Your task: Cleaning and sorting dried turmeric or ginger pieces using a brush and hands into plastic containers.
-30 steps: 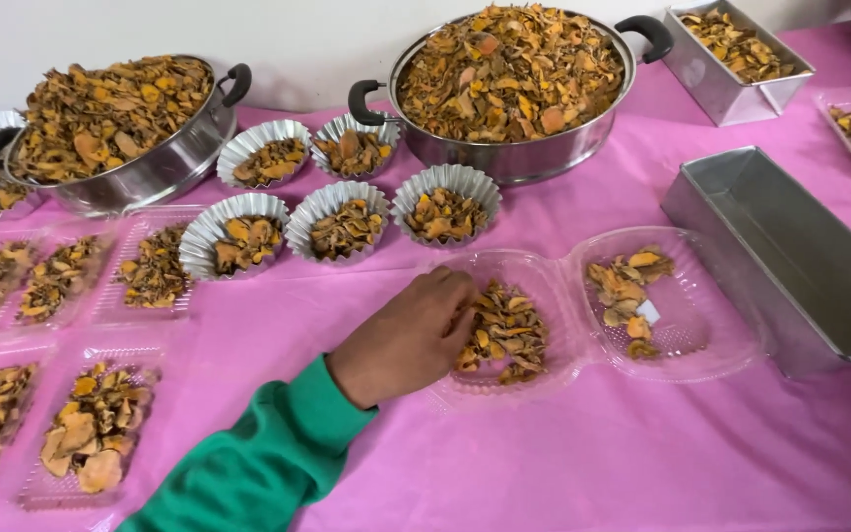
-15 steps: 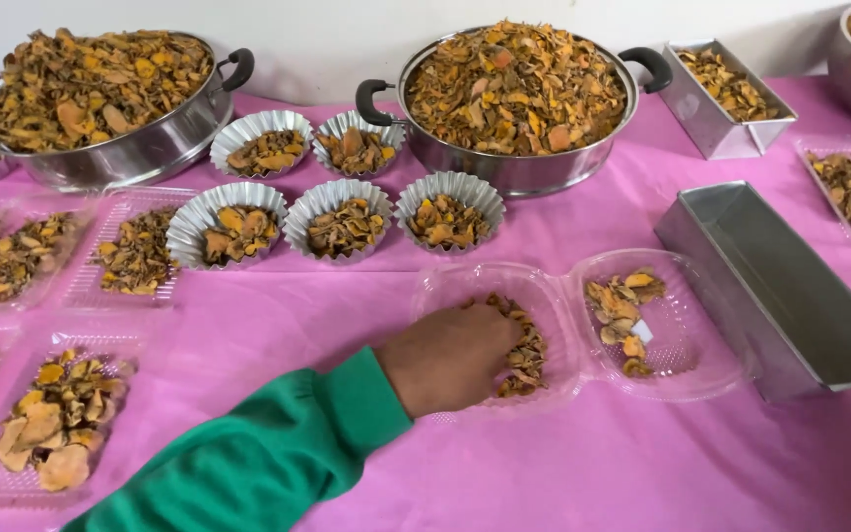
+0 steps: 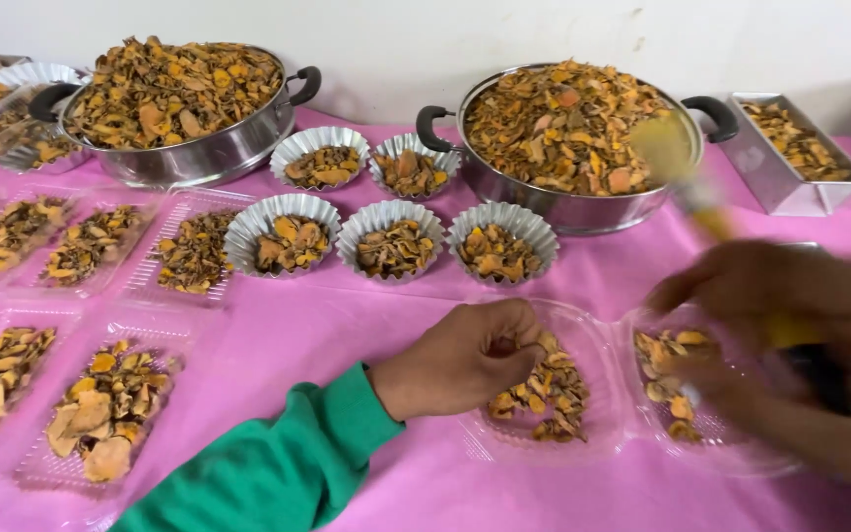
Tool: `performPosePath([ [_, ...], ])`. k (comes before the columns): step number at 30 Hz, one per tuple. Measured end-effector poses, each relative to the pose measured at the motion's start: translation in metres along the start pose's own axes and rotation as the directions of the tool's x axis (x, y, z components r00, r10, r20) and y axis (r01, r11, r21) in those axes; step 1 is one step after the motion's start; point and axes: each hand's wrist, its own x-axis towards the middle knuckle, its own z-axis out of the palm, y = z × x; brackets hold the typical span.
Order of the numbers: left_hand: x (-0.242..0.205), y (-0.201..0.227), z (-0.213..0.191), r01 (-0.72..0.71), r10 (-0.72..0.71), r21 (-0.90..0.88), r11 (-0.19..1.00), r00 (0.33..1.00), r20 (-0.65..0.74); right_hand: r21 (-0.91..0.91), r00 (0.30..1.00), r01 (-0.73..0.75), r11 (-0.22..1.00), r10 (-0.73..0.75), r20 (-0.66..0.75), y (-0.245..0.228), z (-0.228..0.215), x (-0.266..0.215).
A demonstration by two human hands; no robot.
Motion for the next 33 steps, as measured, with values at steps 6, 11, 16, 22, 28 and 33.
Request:
performPosePath([
  [6, -0.005, 0.003, -0.001, -0.075, 0.032, -0.218, 0.973, 0.98, -0.196, 0.0, 0.995, -0.059, 0.998, 0.059, 0.082, 0.017, 0.075, 0.007],
  [11, -0.009, 0.008, 0.006, -0.032, 0.002, -0.167, 0.985, 0.984, -0.179, -0.281, 0.998, 0.012, 0.96, 0.006, 0.062, 0.04, 0.091, -0.008],
  [16, -0.015, 0.011, 0.013, -0.017, 0.002, -0.152, 0.988, 0.995, -0.098, -0.218, 0.997, -0.013, 0.976, 0.03, 0.072, 0.03, 0.106, -0.015],
  [22, -0.018, 0.026, 0.013, -0.091, 0.099, 0.265, 0.96, 0.995, -0.015, -0.137, 0.999, -0.044, 0.99, 0.047, 0.022, 0.017, 0.105, -0.015],
  [28, -0.019, 0.025, 0.016, -0.306, 0.324, 0.32, 0.897, 0.946, -0.003, 0.038, 0.989, -0.143, 0.989, 0.142, 0.029, 0.019, 0.1, -0.02],
  [33, -0.021, 0.029, 0.017, -0.317, 0.367, 0.285, 0.905, 0.92, -0.141, 0.03, 0.988, -0.119, 0.992, 0.115, 0.107, 0.022, 0.096, -0.018],
])
